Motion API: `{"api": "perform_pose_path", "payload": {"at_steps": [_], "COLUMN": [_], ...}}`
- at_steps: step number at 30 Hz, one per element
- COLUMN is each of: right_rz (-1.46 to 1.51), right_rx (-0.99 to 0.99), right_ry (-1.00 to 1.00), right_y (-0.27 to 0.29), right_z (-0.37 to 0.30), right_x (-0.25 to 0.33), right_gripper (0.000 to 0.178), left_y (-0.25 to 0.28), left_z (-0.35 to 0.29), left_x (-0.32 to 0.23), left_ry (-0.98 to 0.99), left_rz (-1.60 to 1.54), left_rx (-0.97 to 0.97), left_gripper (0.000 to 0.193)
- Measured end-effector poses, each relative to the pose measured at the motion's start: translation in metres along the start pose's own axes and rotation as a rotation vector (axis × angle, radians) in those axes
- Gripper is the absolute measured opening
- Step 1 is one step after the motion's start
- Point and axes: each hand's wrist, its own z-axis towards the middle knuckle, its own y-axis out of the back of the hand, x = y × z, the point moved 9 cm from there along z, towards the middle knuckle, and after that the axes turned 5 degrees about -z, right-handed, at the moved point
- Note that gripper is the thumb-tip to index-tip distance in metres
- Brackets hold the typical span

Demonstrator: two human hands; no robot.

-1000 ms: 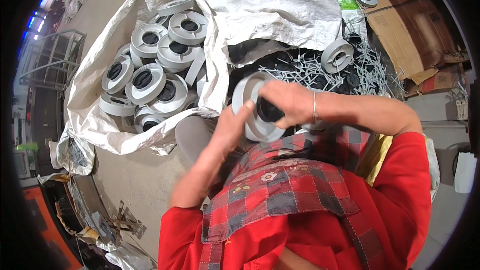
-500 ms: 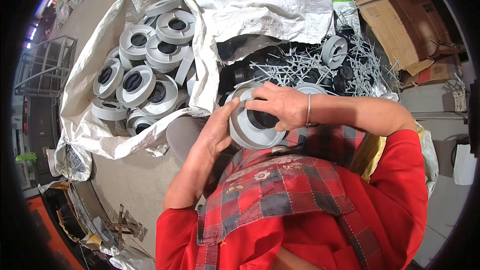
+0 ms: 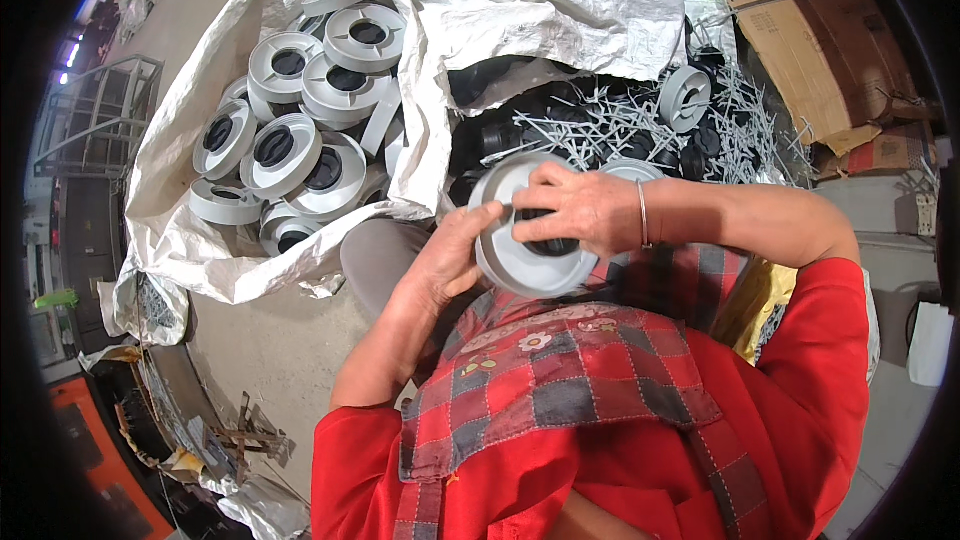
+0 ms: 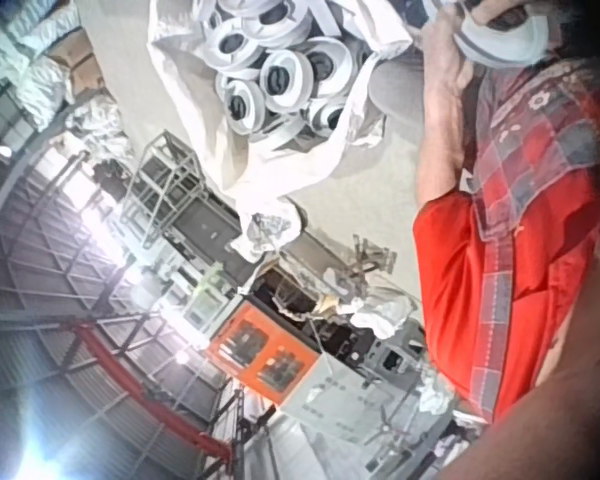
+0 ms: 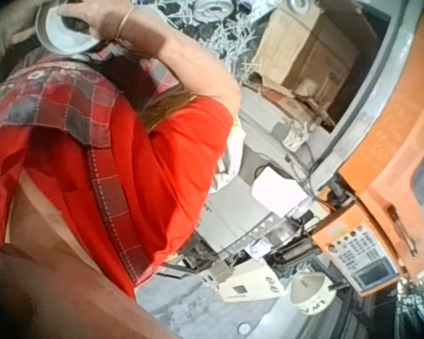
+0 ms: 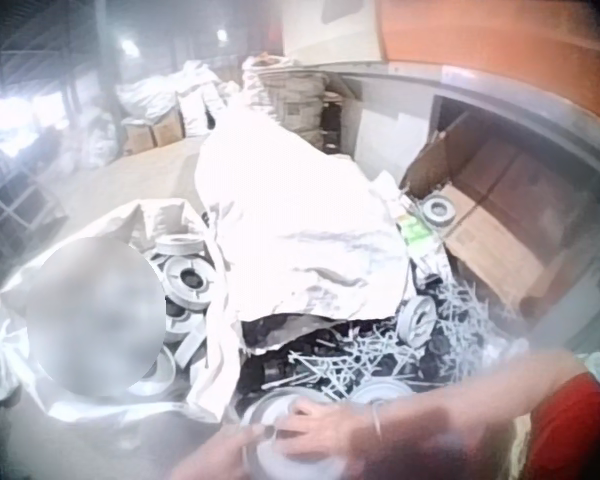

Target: The person repeatedly picks up gray circular plastic parts and black rubber gaskets from a large white sack, inserts the gasket into the center of each part, and places the assembled unit into a second white sack. The person continues this repetitive assembly process throughout the clip.

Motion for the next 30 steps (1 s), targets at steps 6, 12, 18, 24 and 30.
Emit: {"api": "perform_pose_path", "payload": {"at_steps": [6, 12, 18, 24, 30], "right_rz": [0.102, -0.016, -0.220, 0.225, 0.424], "right_rx": [-0.064, -0.102, -0.095, 0.049, -0.184], "right_ry": [-0.238, -0.169, -0.238, -0.667, -0.901], "right_y": [0.001, 0.002, 0.013, -0.011, -0.021], "right_z": [0.001, 0.003, 0.009, -0.003, -0.012], "right_x": [-0.021, -0.001, -0.010, -0.052, -0.070], "right_gripper": [0.073, 0.065, 0.068, 0.076, 0.071], "left_y": [-0.009, -0.004, 0.007, -0.011, -0.014], "left_z": [-0.005, -0.012, -0.007, -0.013, -0.015], "left_x": [-0.011, -0.012, -0.015, -0.020, -0.023], "left_ry": [-0.166, -0.133, -0.089, -0.230, -0.484], "left_rz": [-0.081, -0.002, -0.046, 0.032, 0.248], "left_rx": [-0.025, -0.105, -0.269, -0.118, -0.049], "left_gripper": [0.041, 0.040, 0.038, 0.041, 0.047]}}
